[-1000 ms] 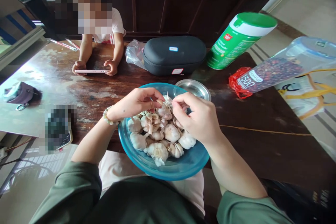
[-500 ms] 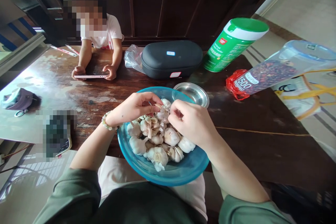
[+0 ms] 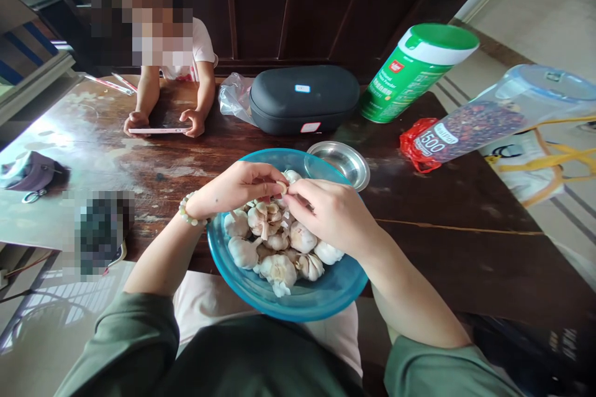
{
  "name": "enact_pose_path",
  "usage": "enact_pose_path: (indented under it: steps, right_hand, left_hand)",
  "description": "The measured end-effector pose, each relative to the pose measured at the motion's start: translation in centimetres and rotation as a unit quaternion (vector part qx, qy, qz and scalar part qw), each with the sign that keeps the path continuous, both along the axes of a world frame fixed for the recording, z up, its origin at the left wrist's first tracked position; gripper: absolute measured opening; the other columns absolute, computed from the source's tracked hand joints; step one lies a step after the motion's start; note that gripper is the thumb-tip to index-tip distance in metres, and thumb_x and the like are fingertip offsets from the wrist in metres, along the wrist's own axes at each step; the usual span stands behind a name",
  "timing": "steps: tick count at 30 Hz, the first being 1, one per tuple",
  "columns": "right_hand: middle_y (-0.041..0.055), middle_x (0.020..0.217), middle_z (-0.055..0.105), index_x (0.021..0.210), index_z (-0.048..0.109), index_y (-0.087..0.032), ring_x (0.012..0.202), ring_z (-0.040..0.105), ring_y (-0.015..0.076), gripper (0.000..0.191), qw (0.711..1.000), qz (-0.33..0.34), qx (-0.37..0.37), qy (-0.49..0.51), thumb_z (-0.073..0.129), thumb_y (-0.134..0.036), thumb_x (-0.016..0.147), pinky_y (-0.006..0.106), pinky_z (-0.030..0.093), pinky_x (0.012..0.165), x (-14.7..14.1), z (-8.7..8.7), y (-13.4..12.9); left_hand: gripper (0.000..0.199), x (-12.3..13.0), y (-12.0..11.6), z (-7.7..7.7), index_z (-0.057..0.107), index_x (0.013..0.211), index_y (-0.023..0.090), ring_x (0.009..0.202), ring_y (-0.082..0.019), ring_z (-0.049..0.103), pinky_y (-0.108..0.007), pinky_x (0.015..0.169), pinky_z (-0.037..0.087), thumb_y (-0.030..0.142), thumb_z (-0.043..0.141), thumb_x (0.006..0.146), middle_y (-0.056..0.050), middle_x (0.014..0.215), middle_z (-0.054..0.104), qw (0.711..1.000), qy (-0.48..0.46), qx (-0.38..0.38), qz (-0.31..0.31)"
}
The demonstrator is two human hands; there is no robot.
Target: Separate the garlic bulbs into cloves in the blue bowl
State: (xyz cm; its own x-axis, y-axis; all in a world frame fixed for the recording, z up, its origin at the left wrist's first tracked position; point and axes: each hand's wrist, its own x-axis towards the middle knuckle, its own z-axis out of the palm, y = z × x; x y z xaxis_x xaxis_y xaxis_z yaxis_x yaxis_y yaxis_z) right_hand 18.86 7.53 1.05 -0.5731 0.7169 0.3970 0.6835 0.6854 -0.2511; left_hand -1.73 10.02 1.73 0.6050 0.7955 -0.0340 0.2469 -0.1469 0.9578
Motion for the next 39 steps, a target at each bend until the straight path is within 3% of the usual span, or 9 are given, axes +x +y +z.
enact_pose_path:
  steps: [11,20,26,32,39]
  right_hand:
    - [-0.0012,0.064,0.061,0.077,0.061,-0.016,0.058,0.056,0.0116,0.014,1.0,0.011,0.02,0.003,0.051,-0.017,0.088,0.025,0.037,0.057,0.06,-0.11,0.02]
    - [-0.0006,0.068,0.062,0.084,0.062,-0.015,0.059,0.057,0.0114,0.012,1.0,0.008,0.016,0.016,0.051,-0.018,0.089,0.025,0.037,0.056,0.06,-0.17,0.1]
    - [-0.0002,0.068,0.063,0.084,0.061,-0.015,0.058,0.057,0.0124,0.011,1.0,0.021,0.023,-0.004,0.051,-0.017,0.09,0.026,0.036,0.054,0.09,-0.11,0.16]
    - [0.0025,0.083,0.069,0.093,0.062,-0.017,0.069,0.063,0.0136,0.01,0.996,0.006,-0.001,0.084,0.052,-0.017,0.091,0.025,0.045,0.062,0.14,0.14,0.08]
    - [0.0034,0.085,0.068,0.094,0.061,-0.016,0.07,0.063,0.013,0.008,0.992,0.038,0.013,0.119,0.055,-0.017,0.09,0.024,0.048,0.061,0.13,0.06,0.05]
  left_hand:
    - [0.037,-0.11,0.1,0.13,0.067,0.101,0.011,0.076,-0.012,0.061,-0.021,0.071,0.05,0.044,0.057,0.087,-0.005,0.088,0.069,0.998,0.04,0.041,-0.021]
    - [0.032,0.06,0.02,-0.07,0.064,0.104,0.01,0.072,-0.011,0.062,-0.022,0.068,0.052,0.036,0.061,0.085,-0.006,0.087,0.069,1.0,-0.011,-0.001,0.01]
    - [0.03,0.18,-0.2,0.06,0.064,0.097,0.01,0.073,-0.011,0.062,-0.021,0.068,0.051,0.035,0.067,0.081,-0.004,0.083,0.068,0.998,-0.043,-0.017,0.03]
    - [0.028,0.2,-0.46,-0.1,0.062,0.092,0.011,0.072,-0.011,0.063,-0.021,0.067,0.051,0.035,0.068,0.08,-0.003,0.079,0.067,0.997,-0.053,-0.004,0.059]
    - [0.027,0.3,-0.41,-0.12,0.063,0.086,0.011,0.068,-0.009,0.061,-0.018,0.064,0.05,0.029,0.077,0.071,-0.001,0.074,0.066,0.996,-0.035,0.046,0.071]
